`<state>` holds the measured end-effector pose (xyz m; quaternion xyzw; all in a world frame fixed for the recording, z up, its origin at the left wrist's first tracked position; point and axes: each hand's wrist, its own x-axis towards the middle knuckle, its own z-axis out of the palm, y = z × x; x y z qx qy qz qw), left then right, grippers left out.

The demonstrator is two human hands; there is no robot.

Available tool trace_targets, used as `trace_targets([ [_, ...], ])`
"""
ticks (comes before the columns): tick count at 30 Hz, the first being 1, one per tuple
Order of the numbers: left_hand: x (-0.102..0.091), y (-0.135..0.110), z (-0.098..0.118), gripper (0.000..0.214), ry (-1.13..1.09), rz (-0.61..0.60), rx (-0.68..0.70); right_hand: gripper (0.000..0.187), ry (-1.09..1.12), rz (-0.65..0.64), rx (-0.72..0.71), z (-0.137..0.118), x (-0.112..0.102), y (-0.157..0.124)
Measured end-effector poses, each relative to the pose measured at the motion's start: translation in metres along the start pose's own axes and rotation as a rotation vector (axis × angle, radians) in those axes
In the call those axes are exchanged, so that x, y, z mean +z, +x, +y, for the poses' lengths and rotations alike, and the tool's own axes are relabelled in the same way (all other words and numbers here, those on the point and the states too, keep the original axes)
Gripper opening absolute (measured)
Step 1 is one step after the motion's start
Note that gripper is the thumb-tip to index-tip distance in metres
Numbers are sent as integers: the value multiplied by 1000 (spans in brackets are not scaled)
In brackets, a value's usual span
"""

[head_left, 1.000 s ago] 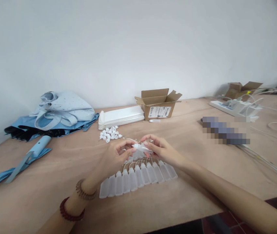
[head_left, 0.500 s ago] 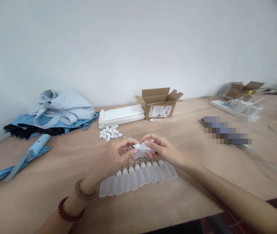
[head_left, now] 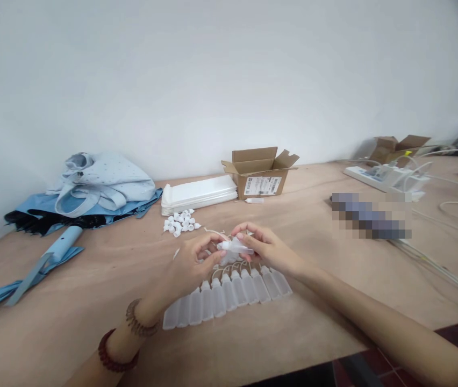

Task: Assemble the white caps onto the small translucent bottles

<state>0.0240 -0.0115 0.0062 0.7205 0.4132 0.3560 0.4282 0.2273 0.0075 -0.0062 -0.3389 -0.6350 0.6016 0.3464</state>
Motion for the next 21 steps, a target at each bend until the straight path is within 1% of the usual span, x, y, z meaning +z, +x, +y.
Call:
trace_targets([
  [3, -1, 1, 0, 33, -4, -20, -33, 31, -27, 9, 2, -1, 0, 0],
  [6, -2, 1, -1, 29, 8, -40, -93, 30, -35, 16, 2, -2, 1, 0],
  [7, -2, 1, -2, 31, 15, -43, -102, 30, -31, 17, 6, -3, 2, 0],
  [9, -2, 1, -4, 35, 10, -52, -107, 29, -22, 20, 17, -2, 2, 0],
  [13, 0, 0, -5, 25, -88, -80, -94, 30, -31, 14, 26, 1, 1, 0],
  [17, 1, 0, -2, 24, -100, -39, -52, 30, -46, 16, 28, 0, 1, 0],
  [19, 1, -1, 0, 25, -69, -35, -79, 30, -46, 30, 39, -2, 2, -1],
  [21, 2, -1, 1, 29, -45, -62, -121, 30, -36, 38, 49, -5, 4, -2],
])
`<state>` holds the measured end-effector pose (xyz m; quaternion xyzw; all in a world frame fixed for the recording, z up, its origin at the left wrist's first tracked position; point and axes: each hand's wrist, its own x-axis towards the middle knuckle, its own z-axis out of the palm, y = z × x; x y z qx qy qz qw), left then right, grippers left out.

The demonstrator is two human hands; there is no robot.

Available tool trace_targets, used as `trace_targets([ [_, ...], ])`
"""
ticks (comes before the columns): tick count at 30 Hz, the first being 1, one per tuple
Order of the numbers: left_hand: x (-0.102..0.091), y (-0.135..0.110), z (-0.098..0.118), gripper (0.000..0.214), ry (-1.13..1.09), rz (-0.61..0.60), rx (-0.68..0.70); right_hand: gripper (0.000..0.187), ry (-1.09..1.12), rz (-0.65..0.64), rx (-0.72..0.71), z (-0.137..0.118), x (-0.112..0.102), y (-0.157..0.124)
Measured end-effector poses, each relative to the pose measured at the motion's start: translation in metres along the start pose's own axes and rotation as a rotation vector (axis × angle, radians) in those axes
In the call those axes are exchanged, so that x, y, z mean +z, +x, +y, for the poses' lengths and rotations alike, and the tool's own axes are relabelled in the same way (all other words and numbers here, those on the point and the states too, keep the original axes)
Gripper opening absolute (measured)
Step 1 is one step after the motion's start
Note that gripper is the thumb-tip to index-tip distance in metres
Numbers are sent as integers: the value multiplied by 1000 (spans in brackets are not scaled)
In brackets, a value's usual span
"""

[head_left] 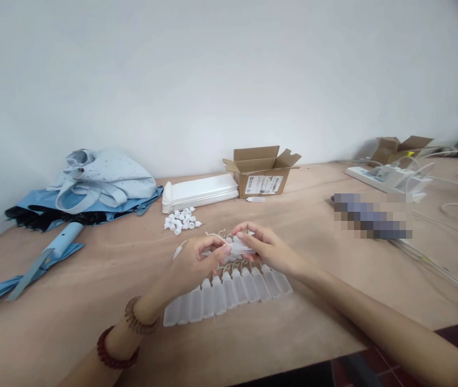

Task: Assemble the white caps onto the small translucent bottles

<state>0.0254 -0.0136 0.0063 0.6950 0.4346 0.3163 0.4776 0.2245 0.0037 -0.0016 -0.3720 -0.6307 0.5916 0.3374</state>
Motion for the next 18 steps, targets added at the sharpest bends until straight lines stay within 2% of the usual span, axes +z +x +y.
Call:
trace_targets([
  [3, 0, 0, 0, 37, 4, -28, -39, 31, 25, -7, -11, -1, 1, 0],
  [6, -1, 2, 1, 40, -46, 15, -67, 32, 8, 38, -82, 0, 0, 0],
  [9, -3, 5, 0, 42, -140, 72, -101, 33, -117, 115, -184, 1, -2, 1],
  [13, -5, 6, -4, 43, -225, 59, -149, 31, -266, 153, -227, 2, -3, 1],
  [18, -7, 5, -9, 36, -160, 0, -56, 27, -323, 182, -273, 2, -2, -1],
])
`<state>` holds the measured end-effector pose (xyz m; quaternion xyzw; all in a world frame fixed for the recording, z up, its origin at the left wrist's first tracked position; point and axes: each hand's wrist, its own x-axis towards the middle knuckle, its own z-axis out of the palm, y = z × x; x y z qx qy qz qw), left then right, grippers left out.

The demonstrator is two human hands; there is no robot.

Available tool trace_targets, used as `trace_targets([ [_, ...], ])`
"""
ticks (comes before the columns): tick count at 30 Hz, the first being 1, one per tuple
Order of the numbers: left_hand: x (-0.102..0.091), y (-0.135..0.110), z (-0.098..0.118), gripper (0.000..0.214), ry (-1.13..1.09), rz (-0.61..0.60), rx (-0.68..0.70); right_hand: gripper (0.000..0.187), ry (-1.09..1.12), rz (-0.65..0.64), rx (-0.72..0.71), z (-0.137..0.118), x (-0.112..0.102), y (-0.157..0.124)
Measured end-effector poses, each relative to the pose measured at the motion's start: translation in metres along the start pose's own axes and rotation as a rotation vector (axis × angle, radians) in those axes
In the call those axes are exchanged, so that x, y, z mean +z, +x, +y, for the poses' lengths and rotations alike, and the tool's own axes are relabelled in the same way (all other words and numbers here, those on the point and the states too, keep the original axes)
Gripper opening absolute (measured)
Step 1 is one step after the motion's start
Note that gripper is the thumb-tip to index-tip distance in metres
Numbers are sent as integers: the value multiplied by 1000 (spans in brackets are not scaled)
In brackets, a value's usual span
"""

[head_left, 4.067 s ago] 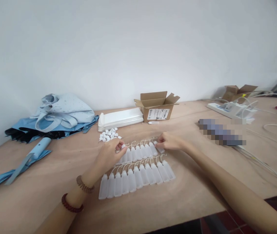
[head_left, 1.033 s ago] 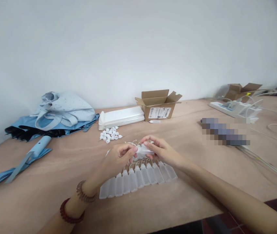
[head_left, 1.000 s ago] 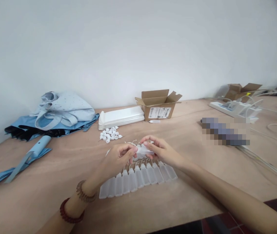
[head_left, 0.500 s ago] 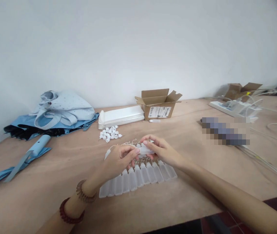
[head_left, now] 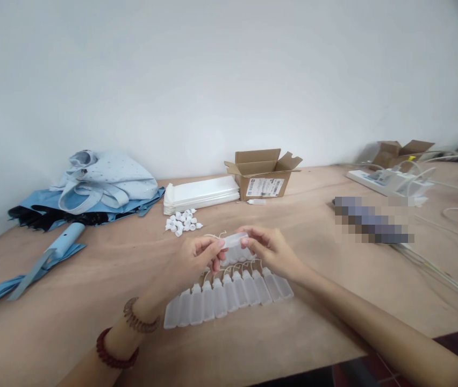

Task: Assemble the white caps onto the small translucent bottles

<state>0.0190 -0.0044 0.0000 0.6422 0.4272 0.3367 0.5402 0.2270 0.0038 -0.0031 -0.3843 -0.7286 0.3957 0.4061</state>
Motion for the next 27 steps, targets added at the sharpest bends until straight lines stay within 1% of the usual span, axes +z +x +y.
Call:
trace_targets([
  [3, 0, -1, 1, 32, 88, -4, 56, 28, -15, -2, 4, -2, -1, -1],
  [6, 3, 0, 5, 33, 96, 9, 54, 30, 14, -4, 30, -3, -1, -1],
  [9, 5, 0, 6, 39, 19, 21, -11, 28, 65, 2, 49, -2, -1, 0],
  [12, 6, 1, 2, 44, -54, -11, -97, 26, 94, -9, 40, -1, 0, 0],
  [14, 5, 1, -1, 43, -70, -30, -94, 26, 90, -23, 33, -1, 0, 0],
  [16, 4, 0, -3, 40, -35, -41, -57, 28, 72, -25, 35, 0, 0, 0],
  [19, 4, -2, -3, 33, 132, -15, 11, 33, 50, -22, 55, 0, 1, 0],
  [21, 5, -4, -2, 28, 311, 49, 115, 35, 49, -24, 77, 1, 1, 2],
  [24, 7, -5, 1, 27, 569, 154, 334, 36, 70, -25, 98, 2, 1, 3],
  [25, 7, -5, 2, 28, 624, 174, 385, 36, 83, -24, 101, 2, 1, 3],
  [27, 8, -6, 4, 27, 657, 193, 428, 35, 112, -16, 108, 2, 1, 3],
])
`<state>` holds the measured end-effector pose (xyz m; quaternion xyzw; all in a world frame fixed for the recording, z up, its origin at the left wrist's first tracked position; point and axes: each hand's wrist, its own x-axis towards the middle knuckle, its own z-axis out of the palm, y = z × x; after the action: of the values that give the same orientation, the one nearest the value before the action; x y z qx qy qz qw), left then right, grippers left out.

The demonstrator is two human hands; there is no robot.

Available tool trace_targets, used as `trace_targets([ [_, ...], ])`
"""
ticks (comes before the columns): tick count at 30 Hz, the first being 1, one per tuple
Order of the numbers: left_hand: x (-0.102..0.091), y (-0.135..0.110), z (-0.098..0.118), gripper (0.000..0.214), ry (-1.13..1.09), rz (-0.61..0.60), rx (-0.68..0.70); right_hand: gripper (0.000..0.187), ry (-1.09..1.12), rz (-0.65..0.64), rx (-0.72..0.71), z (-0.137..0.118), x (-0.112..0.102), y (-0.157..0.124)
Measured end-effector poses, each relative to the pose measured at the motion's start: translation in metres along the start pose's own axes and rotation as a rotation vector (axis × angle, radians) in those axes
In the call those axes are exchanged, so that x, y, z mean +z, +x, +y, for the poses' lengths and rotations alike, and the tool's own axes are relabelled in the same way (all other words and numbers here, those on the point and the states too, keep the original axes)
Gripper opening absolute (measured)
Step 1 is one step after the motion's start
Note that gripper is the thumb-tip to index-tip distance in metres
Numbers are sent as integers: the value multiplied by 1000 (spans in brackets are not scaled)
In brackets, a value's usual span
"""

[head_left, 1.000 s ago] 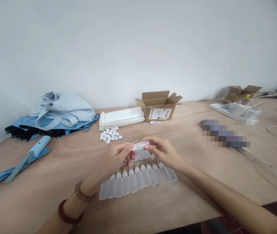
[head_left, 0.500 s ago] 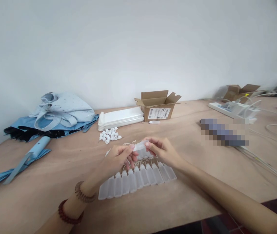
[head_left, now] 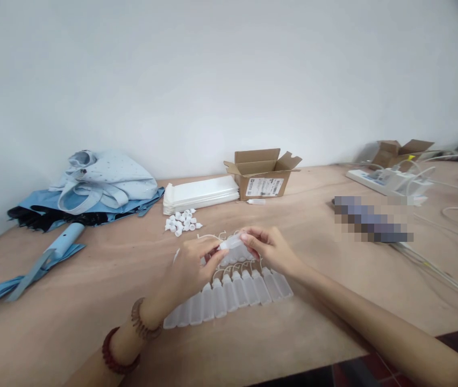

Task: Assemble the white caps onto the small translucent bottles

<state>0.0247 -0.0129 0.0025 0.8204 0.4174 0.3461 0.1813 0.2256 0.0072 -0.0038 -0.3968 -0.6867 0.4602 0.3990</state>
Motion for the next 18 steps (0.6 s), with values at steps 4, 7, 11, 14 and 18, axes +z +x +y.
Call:
trace_targets([
  [4, -5, 3, 1, 23, -95, 1, -60, 32, 85, 22, 4, -1, -1, 0],
  [7, -16, 6, -9, 28, -54, 23, -122, 30, 138, 97, -37, 2, -5, 5],
  [11, -33, 9, -48, 29, 239, 147, -173, 26, 115, 321, -53, 15, -22, 18],
  [14, -43, 8, -84, 32, 463, 186, -172, 26, -3, 431, -45, 34, -41, 30],
  [18, -49, 6, -115, 34, 528, 190, -157, 31, -267, 518, 20, 61, -65, 42],
])
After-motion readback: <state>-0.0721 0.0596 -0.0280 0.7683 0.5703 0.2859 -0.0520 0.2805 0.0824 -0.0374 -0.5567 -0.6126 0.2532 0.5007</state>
